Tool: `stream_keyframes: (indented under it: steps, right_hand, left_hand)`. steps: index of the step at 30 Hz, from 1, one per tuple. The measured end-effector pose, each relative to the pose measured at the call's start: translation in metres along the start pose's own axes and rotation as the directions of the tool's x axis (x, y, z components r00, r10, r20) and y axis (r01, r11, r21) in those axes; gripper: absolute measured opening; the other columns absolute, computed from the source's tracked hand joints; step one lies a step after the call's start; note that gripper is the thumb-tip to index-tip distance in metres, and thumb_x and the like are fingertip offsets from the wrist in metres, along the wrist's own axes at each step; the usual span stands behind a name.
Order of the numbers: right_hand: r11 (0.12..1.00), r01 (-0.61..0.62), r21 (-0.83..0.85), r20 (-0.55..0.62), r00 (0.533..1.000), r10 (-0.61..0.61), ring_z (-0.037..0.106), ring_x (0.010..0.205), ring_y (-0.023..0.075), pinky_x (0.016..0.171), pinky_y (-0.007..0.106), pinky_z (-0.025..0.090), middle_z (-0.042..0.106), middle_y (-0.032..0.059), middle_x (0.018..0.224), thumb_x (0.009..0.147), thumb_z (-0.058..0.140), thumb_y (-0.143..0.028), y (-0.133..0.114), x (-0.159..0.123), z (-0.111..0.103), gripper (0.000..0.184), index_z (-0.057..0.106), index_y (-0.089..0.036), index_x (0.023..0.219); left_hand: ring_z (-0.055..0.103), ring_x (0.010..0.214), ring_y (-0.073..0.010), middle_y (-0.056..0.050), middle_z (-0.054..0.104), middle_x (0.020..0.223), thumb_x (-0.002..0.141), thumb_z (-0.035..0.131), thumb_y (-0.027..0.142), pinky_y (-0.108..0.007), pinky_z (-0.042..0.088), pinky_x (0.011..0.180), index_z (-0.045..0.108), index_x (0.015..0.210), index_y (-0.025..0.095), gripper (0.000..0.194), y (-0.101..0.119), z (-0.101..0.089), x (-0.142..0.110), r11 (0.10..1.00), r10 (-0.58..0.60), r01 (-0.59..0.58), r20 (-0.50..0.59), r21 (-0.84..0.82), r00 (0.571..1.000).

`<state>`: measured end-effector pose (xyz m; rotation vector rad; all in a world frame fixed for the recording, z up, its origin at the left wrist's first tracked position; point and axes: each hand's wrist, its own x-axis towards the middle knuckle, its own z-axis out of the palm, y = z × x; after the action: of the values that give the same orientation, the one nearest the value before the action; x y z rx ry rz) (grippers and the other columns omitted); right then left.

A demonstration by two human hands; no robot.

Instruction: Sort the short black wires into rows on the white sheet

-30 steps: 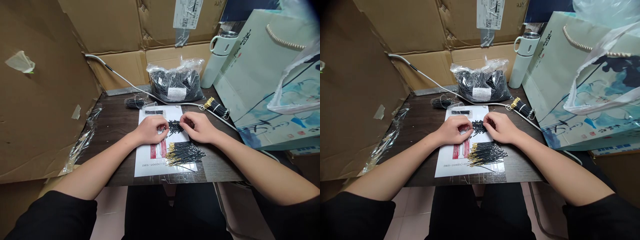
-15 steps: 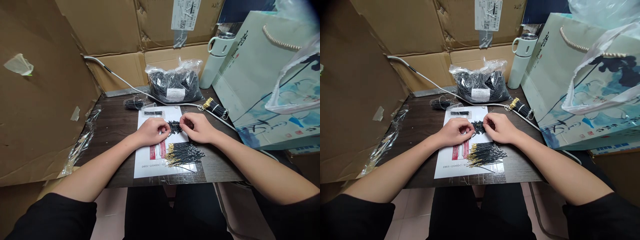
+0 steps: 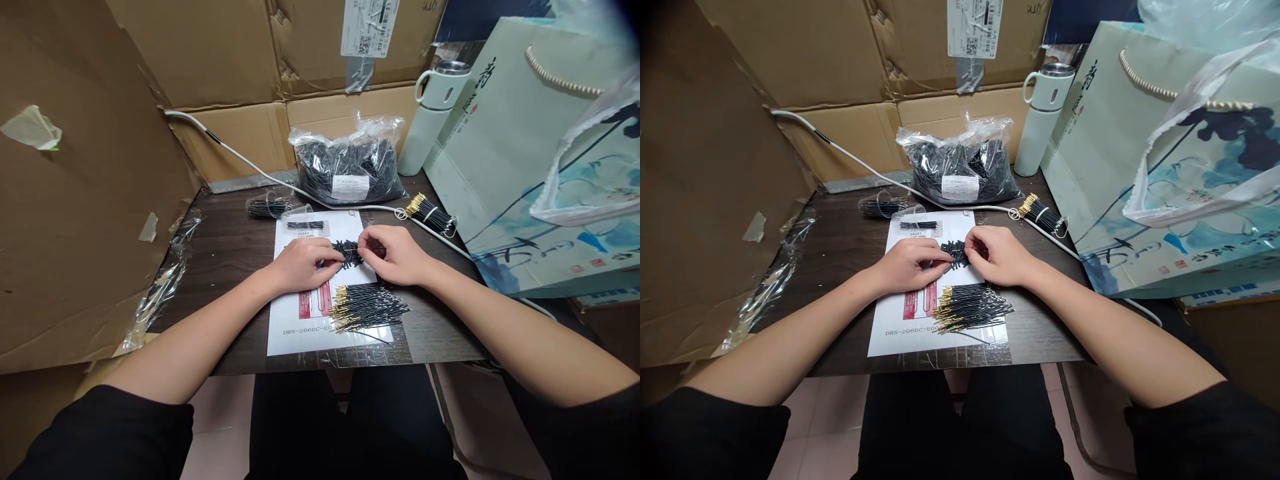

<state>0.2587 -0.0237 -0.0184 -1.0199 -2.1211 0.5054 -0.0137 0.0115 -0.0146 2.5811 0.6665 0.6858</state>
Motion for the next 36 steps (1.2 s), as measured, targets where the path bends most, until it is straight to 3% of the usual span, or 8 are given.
stream_keyframes:
  steps: [11, 19, 29, 36]
  right_hand:
    - [1.0, -0.007, 0.004, 0.012, 1.0, 0.007, 0.058, 0.071, 0.0178, 0.069, 0.033, 0.045, 0.067, 0.002, 0.081, 0.095, 0.065, -0.022, -0.0005, 0.0002, 0.0, 0.004, 0.064, -0.021, 0.092]
    - [1.0, 0.008, 0.01, 0.004, 1.0, -0.008, 0.055, 0.067, 0.0162, 0.067, 0.032, 0.043, 0.066, 0.0002, 0.077, 0.092, 0.066, -0.02, -0.0008, 0.0003, -0.0013, 0.004, 0.064, -0.021, 0.088]
    - [1.0, 0.003, 0.01, 0.02, 1.0, -0.003, 0.056, 0.067, 0.0163, 0.067, 0.032, 0.044, 0.066, 0.0004, 0.077, 0.091, 0.066, -0.019, 0.0005, -0.0009, -0.0009, 0.003, 0.064, -0.021, 0.089]
    - [1.0, 0.013, 0.012, 0.022, 1.0, -0.014, 0.057, 0.067, 0.016, 0.066, 0.032, 0.044, 0.066, 0.0, 0.077, 0.091, 0.066, -0.018, 0.0002, -0.0013, -0.0006, 0.004, 0.065, -0.021, 0.089]
  left_hand:
    - [0.071, 0.081, -0.0167, -0.006, 0.08, 0.094, 0.105, 0.064, 0.027, -0.031, 0.053, 0.075, 0.085, 0.105, 0.023, 0.021, 0.0021, -0.0036, 0.0024, 0.998, 0.03, -0.034, 0.067, 0.053, 0.997]
    - [0.063, 0.077, -0.0147, -0.003, 0.072, 0.085, 0.102, 0.066, 0.03, -0.03, 0.049, 0.074, 0.078, 0.098, 0.02, 0.016, 0.0015, -0.005, 0.0046, 0.997, -0.071, 0.073, 0.077, -0.026, 0.994]
    - [0.068, 0.085, -0.0175, -0.006, 0.077, 0.097, 0.105, 0.063, 0.029, -0.033, 0.053, 0.08, 0.081, 0.105, 0.021, 0.019, 0.0011, -0.0047, 0.0028, 1.0, -0.016, 0.017, 0.084, -0.014, 0.996]
    - [0.065, 0.079, -0.0162, -0.005, 0.075, 0.091, 0.105, 0.063, 0.027, -0.03, 0.048, 0.074, 0.077, 0.101, 0.02, 0.017, 0.0043, -0.0048, 0.0038, 0.999, -0.033, 0.028, 0.105, 0.045, 0.994]
